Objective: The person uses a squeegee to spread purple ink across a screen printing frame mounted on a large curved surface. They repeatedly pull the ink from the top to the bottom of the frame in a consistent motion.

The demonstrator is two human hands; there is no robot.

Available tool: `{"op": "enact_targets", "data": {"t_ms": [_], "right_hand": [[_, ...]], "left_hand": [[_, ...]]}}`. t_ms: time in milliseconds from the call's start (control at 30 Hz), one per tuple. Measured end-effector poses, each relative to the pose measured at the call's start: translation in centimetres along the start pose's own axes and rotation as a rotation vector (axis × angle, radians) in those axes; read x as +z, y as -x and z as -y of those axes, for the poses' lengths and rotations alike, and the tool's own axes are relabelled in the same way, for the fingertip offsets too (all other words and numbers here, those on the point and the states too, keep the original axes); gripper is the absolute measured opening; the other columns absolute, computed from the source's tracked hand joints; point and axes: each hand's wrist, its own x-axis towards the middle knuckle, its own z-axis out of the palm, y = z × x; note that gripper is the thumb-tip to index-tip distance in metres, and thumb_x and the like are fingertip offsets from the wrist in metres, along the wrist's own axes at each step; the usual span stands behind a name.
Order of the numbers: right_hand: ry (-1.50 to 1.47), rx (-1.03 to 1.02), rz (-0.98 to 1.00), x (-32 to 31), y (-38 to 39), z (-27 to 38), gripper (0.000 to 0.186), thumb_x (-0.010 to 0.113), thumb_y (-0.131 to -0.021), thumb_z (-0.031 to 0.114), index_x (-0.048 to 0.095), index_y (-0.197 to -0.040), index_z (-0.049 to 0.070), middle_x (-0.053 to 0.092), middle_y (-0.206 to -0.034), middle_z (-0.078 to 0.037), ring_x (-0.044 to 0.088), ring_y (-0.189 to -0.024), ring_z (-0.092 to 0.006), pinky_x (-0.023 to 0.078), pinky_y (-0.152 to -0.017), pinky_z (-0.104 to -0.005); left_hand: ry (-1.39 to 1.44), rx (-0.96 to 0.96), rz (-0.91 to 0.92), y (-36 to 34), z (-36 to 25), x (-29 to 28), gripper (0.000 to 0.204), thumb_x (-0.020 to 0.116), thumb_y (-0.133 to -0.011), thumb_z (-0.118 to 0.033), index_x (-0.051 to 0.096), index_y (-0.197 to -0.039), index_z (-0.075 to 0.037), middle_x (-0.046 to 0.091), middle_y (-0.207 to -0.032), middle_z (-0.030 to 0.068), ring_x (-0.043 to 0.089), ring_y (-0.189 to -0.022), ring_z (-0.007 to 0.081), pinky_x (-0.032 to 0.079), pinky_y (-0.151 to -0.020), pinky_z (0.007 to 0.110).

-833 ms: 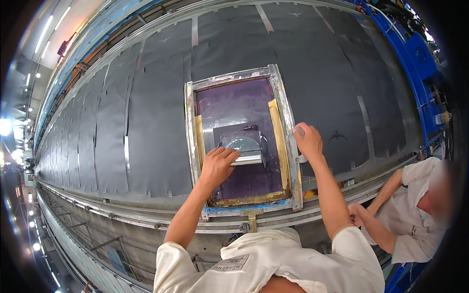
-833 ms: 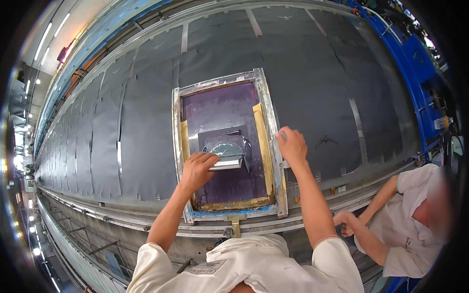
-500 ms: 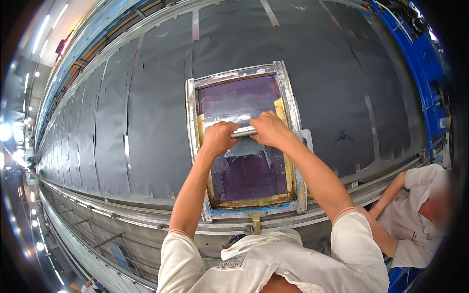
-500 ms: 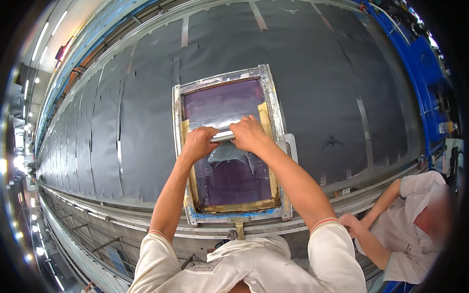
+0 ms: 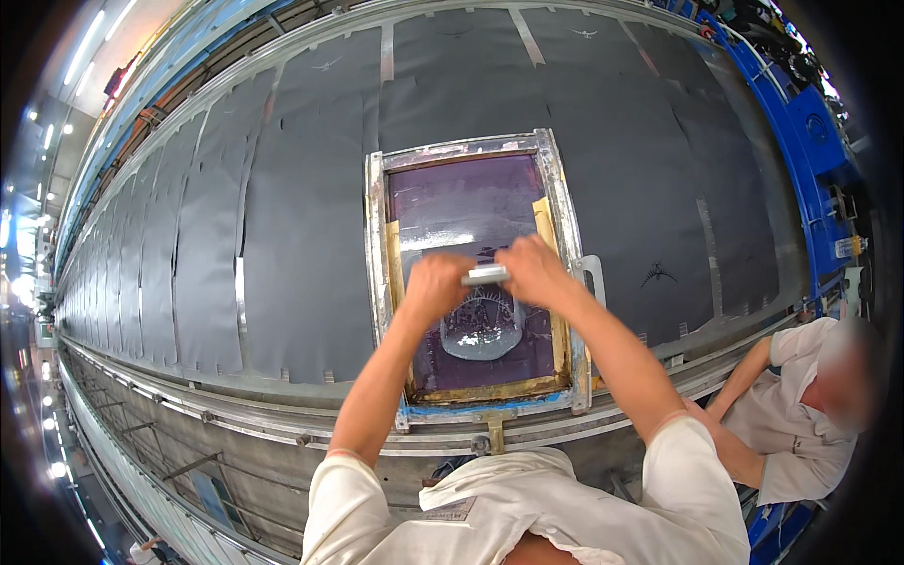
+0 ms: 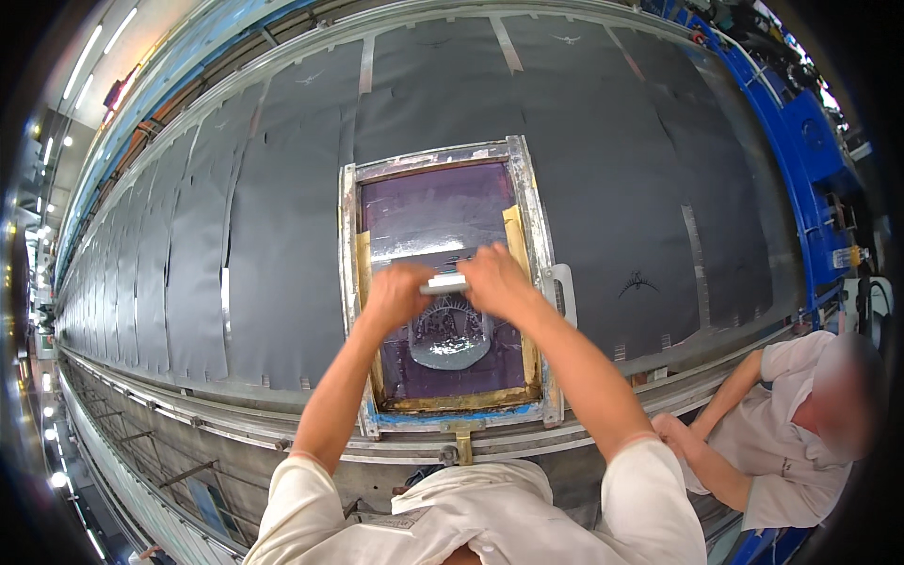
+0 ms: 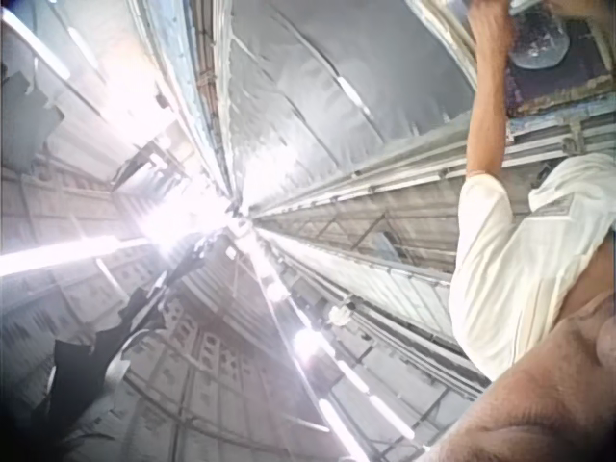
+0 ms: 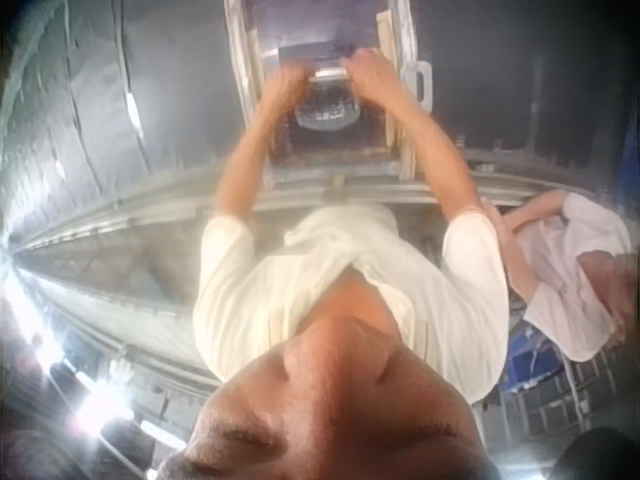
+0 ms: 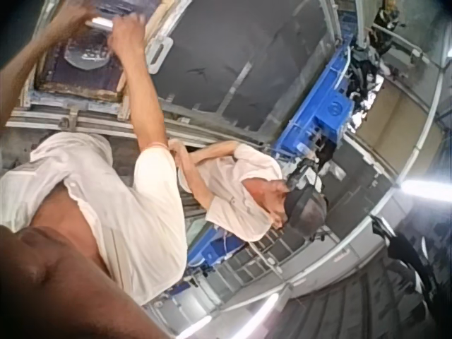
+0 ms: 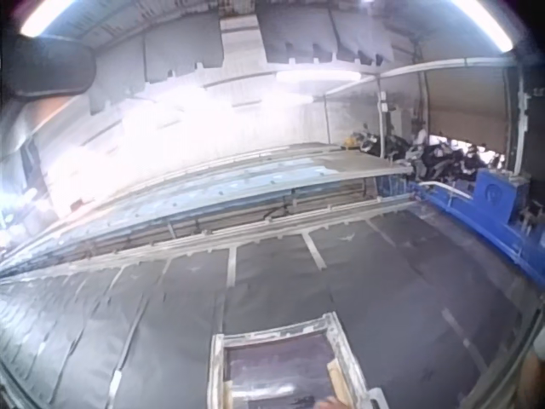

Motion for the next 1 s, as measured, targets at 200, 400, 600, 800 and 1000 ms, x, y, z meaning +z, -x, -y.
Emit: {"op": "enact_targets", "data": {"t_ms": [200, 400, 600, 800, 1000], "right_hand": [[-0.085, -0.030, 0.053, 1.2, -1.5, -1.0, 0.017, 0.077, -0.075, 0.012, 0.067, -0.088, 0.007, 0.068, -0.082, -0.017, 0.065, -0.089, -0.0370, 0.048, -0.085, -0.0482], [-0.192, 0.019, 0.141, 2.8, 10.8, 5.6, 0.042, 0.089, -0.073, 0.027, 0.069, -0.106, 0.009, 0.070, -0.102, -0.013, 0.063, -0.107, -0.0337, 0.047, -0.094, -0.0456], [-0.136, 0.600, -0.704, -0.9, 8.8, -2.5, 0.039, 0.074, -0.093, 0.039, 0.069, -0.112, 0.006, 0.070, -0.117, -0.020, 0.062, -0.114, -0.0443, 0.048, -0.098, -0.0504], [-0.375, 0.828, -0.566, 2.6, 8.7, -6.4, 0.023, 0.068, -0.097, 0.032, 0.069, -0.104, 0.010, 0.074, -0.092, -0.022, 0.069, -0.093, -0.0477, 0.052, -0.084, -0.0522], [-0.310, 0.737, -0.674, -2.5, 8.3, -4.8, 0.023, 0.072, -0.095, 0.028, 0.071, -0.100, 0.006, 0.073, -0.088, -0.019, 0.072, -0.084, -0.0374, 0.053, -0.075, -0.0430]], "left_hand": [[-0.001, 0.005, -0.017, 0.2, 0.5, 0.8, 0.030, 0.082, -0.069, -0.009, 0.077, -0.097, -0.013, 0.075, -0.090, 0.0093, 0.072, -0.085, 0.0334, 0.058, -0.076, 0.044], [0.061, 0.103, 0.025, 10.3, -5.7, 1.7, 0.035, 0.080, -0.063, -0.004, 0.073, -0.096, -0.013, 0.071, -0.086, 0.0071, 0.069, -0.079, 0.0296, 0.055, -0.074, 0.043], [-0.032, 0.087, -0.055, 3.6, -1.2, -0.3, 0.031, 0.081, -0.066, -0.005, 0.074, -0.096, -0.011, 0.073, -0.088, 0.0094, 0.071, -0.086, 0.0329, 0.058, -0.079, 0.044], [-0.009, 0.068, -0.097, 0.9, 0.1, 0.2, 0.034, 0.077, -0.067, -0.002, 0.074, -0.099, -0.012, 0.074, -0.093, 0.0074, 0.070, -0.088, 0.0298, 0.056, -0.077, 0.043], [-0.047, 0.144, -0.285, 13.8, -7.7, 4.6, 0.038, 0.068, -0.069, 0.000, 0.069, -0.105, -0.010, 0.072, -0.113, 0.0023, 0.063, -0.086, 0.0216, 0.046, -0.073, 0.038]]}}
